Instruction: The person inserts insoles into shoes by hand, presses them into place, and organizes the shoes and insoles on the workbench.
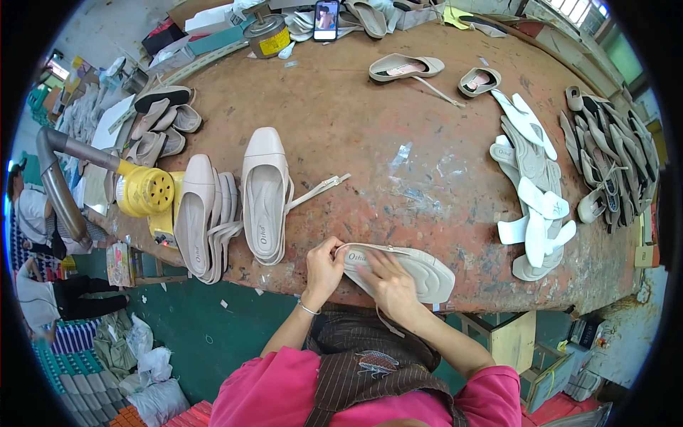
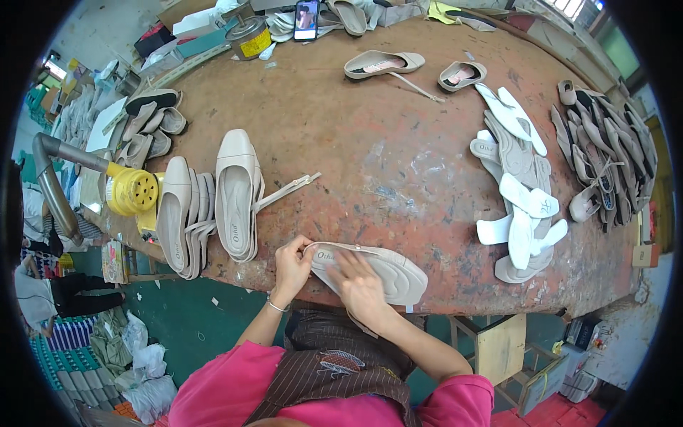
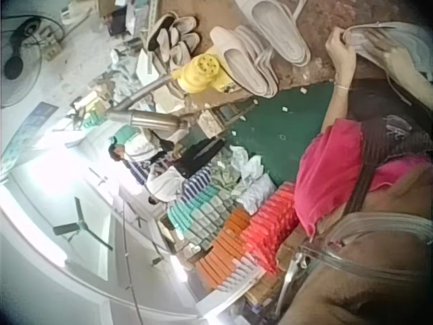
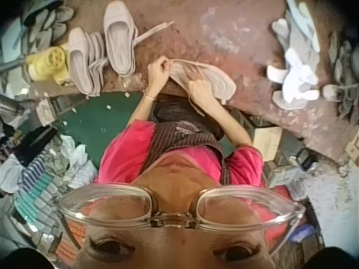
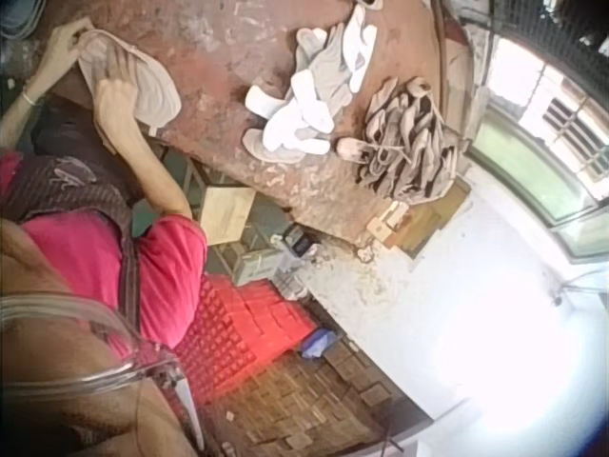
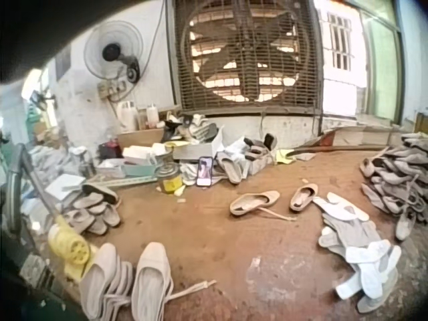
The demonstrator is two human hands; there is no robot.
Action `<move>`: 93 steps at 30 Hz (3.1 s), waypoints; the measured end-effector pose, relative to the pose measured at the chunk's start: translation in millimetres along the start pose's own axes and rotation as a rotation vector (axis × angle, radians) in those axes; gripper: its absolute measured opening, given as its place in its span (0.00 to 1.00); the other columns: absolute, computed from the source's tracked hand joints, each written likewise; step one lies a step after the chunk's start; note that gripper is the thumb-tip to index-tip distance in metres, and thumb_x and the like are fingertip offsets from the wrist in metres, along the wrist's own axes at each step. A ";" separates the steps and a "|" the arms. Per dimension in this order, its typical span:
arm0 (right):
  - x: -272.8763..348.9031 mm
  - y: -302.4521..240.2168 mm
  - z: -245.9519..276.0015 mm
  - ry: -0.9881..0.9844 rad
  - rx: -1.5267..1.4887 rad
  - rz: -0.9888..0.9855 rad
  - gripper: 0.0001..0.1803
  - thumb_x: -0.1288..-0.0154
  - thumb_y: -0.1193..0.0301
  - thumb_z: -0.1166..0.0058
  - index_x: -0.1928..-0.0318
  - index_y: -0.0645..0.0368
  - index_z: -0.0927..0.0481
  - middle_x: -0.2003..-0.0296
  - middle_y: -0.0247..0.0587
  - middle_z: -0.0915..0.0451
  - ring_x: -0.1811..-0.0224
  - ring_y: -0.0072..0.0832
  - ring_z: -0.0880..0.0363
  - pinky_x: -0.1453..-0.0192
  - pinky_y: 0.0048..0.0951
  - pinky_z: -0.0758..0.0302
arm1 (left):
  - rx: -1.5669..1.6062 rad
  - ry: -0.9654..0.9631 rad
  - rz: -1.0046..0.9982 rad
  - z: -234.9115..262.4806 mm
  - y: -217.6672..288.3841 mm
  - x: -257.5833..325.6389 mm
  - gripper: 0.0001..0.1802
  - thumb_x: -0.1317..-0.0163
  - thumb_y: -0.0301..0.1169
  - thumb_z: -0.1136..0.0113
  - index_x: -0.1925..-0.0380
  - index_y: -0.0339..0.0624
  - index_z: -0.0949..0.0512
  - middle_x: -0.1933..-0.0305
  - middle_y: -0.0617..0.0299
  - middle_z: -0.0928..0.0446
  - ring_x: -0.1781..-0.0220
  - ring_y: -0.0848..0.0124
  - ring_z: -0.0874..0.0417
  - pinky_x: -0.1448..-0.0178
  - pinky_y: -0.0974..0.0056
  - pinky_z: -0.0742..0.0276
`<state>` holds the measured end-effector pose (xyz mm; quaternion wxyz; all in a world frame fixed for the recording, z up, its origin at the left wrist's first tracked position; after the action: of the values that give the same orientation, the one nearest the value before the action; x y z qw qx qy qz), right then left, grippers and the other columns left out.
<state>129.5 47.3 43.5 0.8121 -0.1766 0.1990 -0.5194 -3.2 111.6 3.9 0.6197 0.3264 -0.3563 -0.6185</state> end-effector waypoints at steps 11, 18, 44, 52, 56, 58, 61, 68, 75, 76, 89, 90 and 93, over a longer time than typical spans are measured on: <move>2.1 66.3 117.1 0.550 0.609 -0.495 0.31 0.46 0.74 0.39 0.39 0.62 0.27 0.46 0.53 0.23 0.38 0.47 0.29 0.29 0.47 0.39 | -0.206 -0.182 -0.116 -35.7 31.2 55.0 0.09 0.37 0.30 0.44 0.74 0.38 0.29 0.78 0.43 0.23 0.73 0.44 0.19 0.70 0.45 0.26; 10.5 88.3 97.0 0.133 -0.237 -0.537 0.32 0.54 0.79 0.36 0.44 0.66 0.28 0.44 0.64 0.28 0.46 0.56 0.23 0.45 0.42 0.25 | -0.367 -0.178 -0.518 -62.7 99.8 106.0 0.12 0.41 0.38 0.38 0.77 0.43 0.23 0.66 0.60 0.18 0.60 0.60 0.17 0.70 0.59 0.23; 2.4 91.8 16.4 0.164 -0.022 -0.564 0.39 0.47 0.84 0.54 0.35 0.86 0.51 0.33 0.83 0.53 0.28 0.69 0.54 0.25 0.57 0.53 | -0.592 -0.402 -0.602 -124.1 72.1 126.7 0.30 0.42 0.36 0.39 0.43 0.28 0.29 0.35 0.40 0.33 0.27 0.47 0.42 0.27 0.43 0.45; -5.3 76.8 2.1 0.187 0.267 -0.482 0.36 0.42 0.81 0.59 0.35 0.90 0.52 0.34 0.86 0.54 0.27 0.71 0.58 0.25 0.59 0.56 | -0.602 -0.563 -0.563 -136.1 59.2 127.5 0.29 0.42 0.35 0.44 0.40 0.35 0.28 0.36 0.44 0.31 0.29 0.44 0.40 0.25 0.41 0.49; 4.5 76.6 5.1 0.145 0.304 -0.466 0.33 0.41 0.80 0.58 0.36 0.87 0.46 0.34 0.82 0.49 0.30 0.68 0.47 0.26 0.53 0.46 | -0.455 -0.388 -0.680 -125.4 81.3 129.4 0.30 0.43 0.33 0.39 0.42 0.26 0.29 0.37 0.40 0.32 0.30 0.46 0.39 0.29 0.42 0.43; -21.7 119.5 9.8 -0.130 -0.002 -0.667 0.32 0.40 0.79 0.58 0.37 0.86 0.46 0.35 0.79 0.45 0.31 0.67 0.46 0.27 0.56 0.46 | -0.541 -0.432 -0.569 -123.5 82.4 119.1 0.32 0.39 0.36 0.44 0.38 0.27 0.33 0.34 0.40 0.35 0.26 0.46 0.43 0.25 0.43 0.48; -23.4 100.6 10.6 0.181 0.430 -0.533 0.22 0.41 0.77 0.55 0.47 0.79 0.32 0.48 0.69 0.30 0.41 0.58 0.33 0.33 0.49 0.37 | -0.538 -0.458 -0.572 -127.8 67.3 125.2 0.37 0.43 0.34 0.38 0.37 0.26 0.37 0.32 0.38 0.39 0.27 0.46 0.43 0.28 0.46 0.43; -30.3 136.2 10.5 0.092 0.425 -0.562 0.08 0.41 0.76 0.53 0.67 0.65 0.20 0.65 0.54 0.20 0.58 0.44 0.20 0.51 0.40 0.23 | -0.510 -0.521 -0.589 -125.1 88.9 122.5 0.43 0.43 0.38 0.38 0.33 0.25 0.43 0.27 0.37 0.47 0.24 0.47 0.48 0.26 0.44 0.47; 15.1 82.9 46.9 -0.087 -0.315 -0.332 0.14 0.44 0.78 0.50 0.59 0.71 0.18 0.58 0.62 0.18 0.56 0.47 0.16 0.49 0.40 0.21 | -0.514 -0.238 -0.494 -129.6 101.3 73.2 0.39 0.48 0.41 0.35 0.40 0.30 0.34 0.34 0.37 0.38 0.31 0.44 0.39 0.28 0.42 0.45; 24.2 71.7 80.5 0.177 -0.537 -0.158 0.15 0.44 0.78 0.49 0.56 0.70 0.18 0.55 0.59 0.18 0.54 0.44 0.16 0.48 0.38 0.22 | -0.433 -0.207 -0.473 -136.5 88.6 49.4 0.33 0.48 0.39 0.35 0.45 0.31 0.29 0.37 0.38 0.35 0.33 0.44 0.37 0.29 0.43 0.43; 195.0 394.8 235.6 0.611 0.431 -0.603 0.34 0.52 0.82 0.51 0.40 0.54 0.25 0.41 0.53 0.26 0.34 0.49 0.32 0.27 0.43 0.42 | 1.504 -0.140 0.099 75.6 71.7 -47.7 0.33 0.55 0.31 0.49 0.47 0.20 0.31 0.48 0.36 0.24 0.47 0.47 0.21 0.42 0.52 0.21; 172.8 390.4 229.3 0.553 0.458 -0.560 0.34 0.50 0.81 0.49 0.37 0.52 0.27 0.38 0.52 0.29 0.34 0.52 0.34 0.26 0.44 0.44 | 1.591 -0.173 0.065 75.8 88.2 -40.9 0.36 0.55 0.33 0.49 0.44 0.19 0.33 0.46 0.33 0.25 0.45 0.44 0.22 0.41 0.51 0.21; 140.9 408.7 217.2 0.385 0.411 -0.489 0.34 0.47 0.80 0.44 0.36 0.51 0.29 0.36 0.51 0.31 0.33 0.50 0.34 0.26 0.44 0.44 | 1.750 -0.260 0.019 85.1 84.1 -32.0 0.39 0.55 0.34 0.49 0.42 0.19 0.34 0.46 0.34 0.25 0.45 0.44 0.22 0.36 0.50 0.26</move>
<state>609.3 98.6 8.6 0.6300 0.0489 0.1916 -0.7510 -29.7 148.4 119.1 0.1073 0.6076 -0.7723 -0.1510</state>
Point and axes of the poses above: each hand's wrist, its own x-axis away from the middle knuckle, its own z-axis out of the back of the hand, y = z × x, the point moved 10 cm from there along -x, towards the middle knuckle
